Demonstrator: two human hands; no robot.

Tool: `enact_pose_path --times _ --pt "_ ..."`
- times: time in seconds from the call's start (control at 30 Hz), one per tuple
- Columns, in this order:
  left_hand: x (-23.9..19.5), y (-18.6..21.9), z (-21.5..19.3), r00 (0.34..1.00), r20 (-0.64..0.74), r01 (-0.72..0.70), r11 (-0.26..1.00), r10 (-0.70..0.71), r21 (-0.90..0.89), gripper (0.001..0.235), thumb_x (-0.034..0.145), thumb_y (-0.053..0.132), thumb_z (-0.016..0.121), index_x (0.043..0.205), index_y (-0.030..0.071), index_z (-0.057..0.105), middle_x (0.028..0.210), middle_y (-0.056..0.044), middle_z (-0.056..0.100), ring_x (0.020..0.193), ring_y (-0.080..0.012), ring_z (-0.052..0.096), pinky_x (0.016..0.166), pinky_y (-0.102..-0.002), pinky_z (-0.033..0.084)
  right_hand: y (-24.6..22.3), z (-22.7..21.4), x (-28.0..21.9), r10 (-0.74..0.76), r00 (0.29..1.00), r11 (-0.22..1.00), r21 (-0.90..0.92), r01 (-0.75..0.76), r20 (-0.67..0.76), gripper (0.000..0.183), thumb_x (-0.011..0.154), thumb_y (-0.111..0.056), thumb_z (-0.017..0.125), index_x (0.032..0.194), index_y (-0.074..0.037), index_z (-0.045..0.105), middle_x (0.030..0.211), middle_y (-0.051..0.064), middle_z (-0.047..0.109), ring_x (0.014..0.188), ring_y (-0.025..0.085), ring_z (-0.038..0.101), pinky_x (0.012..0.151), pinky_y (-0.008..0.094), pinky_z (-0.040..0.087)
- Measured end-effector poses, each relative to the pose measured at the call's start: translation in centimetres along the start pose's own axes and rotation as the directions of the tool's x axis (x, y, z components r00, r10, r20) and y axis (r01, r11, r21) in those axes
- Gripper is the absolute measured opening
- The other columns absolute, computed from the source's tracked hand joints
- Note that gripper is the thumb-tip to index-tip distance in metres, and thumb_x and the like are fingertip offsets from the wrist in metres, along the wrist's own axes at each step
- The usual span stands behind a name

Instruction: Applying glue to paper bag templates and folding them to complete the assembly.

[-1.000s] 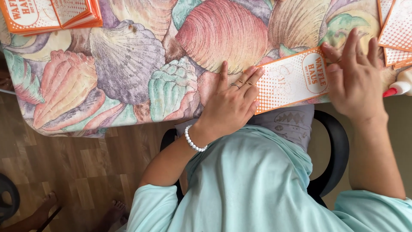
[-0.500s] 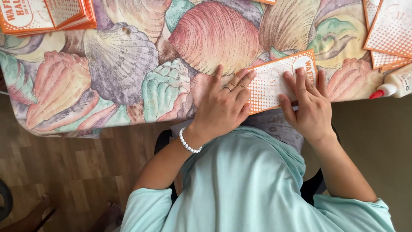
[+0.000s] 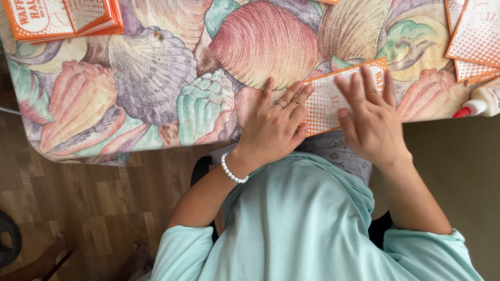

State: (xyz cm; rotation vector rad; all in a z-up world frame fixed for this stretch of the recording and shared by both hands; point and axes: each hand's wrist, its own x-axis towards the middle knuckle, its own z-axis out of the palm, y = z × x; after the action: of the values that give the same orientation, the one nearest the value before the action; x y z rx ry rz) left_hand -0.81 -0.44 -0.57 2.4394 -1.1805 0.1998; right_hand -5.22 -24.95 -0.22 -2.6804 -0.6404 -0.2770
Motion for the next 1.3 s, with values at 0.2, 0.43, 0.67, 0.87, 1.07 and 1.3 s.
enact_pose_path --times 0.2,0.43,0.67,0.87,1.07,1.3 --pt "0.0 0.4 -0.2 0.999 -0.007 0.039 0.999 -0.039 0.019 0.024 0.098 0.027 0.058 0.11 0.007 0.065 0.156 -0.011 0.052 0.146 -0.0238 0.047 0.121 -0.069 0.026 -0.9 -0.7 2.9 0.055 0.986 0.998 0.033 -0.06 0.155 0.061 0.115 -0.034 0.018 0.165 -0.003 0.035 0.161 0.024 0.054 0.161 0.036 0.017 0.131 0.05 -0.004" --pt "-0.2 0.4 0.1 0.998 -0.014 0.067 0.998 -0.067 -0.011 0.02 0.095 0.027 0.061 0.105 0.01 0.064 0.156 -0.007 0.052 0.147 -0.022 0.047 0.121 -0.07 0.024 2.7 -1.3 1.6 0.012 0.996 1.0 -0.024 -0.01 0.09 0.058 0.119 -0.026 0.026 0.166 0.006 0.02 0.157 0.026 0.062 0.161 0.042 0.03 0.133 0.055 0.003" --pt "-0.2 0.4 0.1 0.996 0.005 0.087 0.996 -0.087 0.006 0.02 0.096 0.029 0.059 0.104 0.011 0.063 0.158 -0.005 0.049 0.149 -0.0205 0.043 0.119 -0.077 0.02 5.6 -3.4 0.1 0.12 0.99 0.986 -0.129 -0.11 0.072 0.067 0.121 -0.032 0.022 0.166 0.015 0.04 0.161 0.043 0.052 0.157 0.052 0.03 0.129 0.056 0.007" --pt "-0.1 0.5 0.0 0.995 0.026 0.098 0.995 -0.099 0.021 0.033 0.098 0.033 0.056 0.118 0.009 0.064 0.159 -0.003 0.047 0.149 -0.0207 0.041 0.121 -0.075 0.016 0.8 -1.6 1.8 0.058 0.993 0.998 -0.032 -0.055 0.102 0.068 0.113 -0.033 0.021 0.166 0.007 0.039 0.173 0.016 0.02 0.16 0.031 0.005 0.131 0.055 -0.001" --pt "-0.2 0.8 0.1 0.99 0.046 0.128 0.99 -0.13 0.054 0.034 0.099 0.038 0.059 0.117 0.009 0.064 0.165 -0.003 0.037 0.153 -0.0173 0.036 0.121 -0.077 0.017 -0.8 -2.3 3.4 0.098 0.972 0.992 0.052 -0.112 0.214 0.068 0.114 -0.04 0.01 0.161 -0.001 0.039 0.163 0.031 0.041 0.16 0.037 0.016 0.13 0.048 -0.003" --pt "-0.1 0.7 -0.1 0.984 -0.04 0.177 0.984 -0.176 0.014 0.028 0.096 0.037 0.058 0.101 0.009 0.061 0.158 -0.006 0.048 0.148 -0.0169 0.042 0.117 -0.08 0.018 5.0 -3.9 0.9 0.208 0.97 0.973 -0.131 -0.192 0.126 0.066 0.117 -0.031 0.019 0.164 0.006 0.046 0.165 0.041 0.04 0.156 0.053 0.027 0.127 0.059 0.006"
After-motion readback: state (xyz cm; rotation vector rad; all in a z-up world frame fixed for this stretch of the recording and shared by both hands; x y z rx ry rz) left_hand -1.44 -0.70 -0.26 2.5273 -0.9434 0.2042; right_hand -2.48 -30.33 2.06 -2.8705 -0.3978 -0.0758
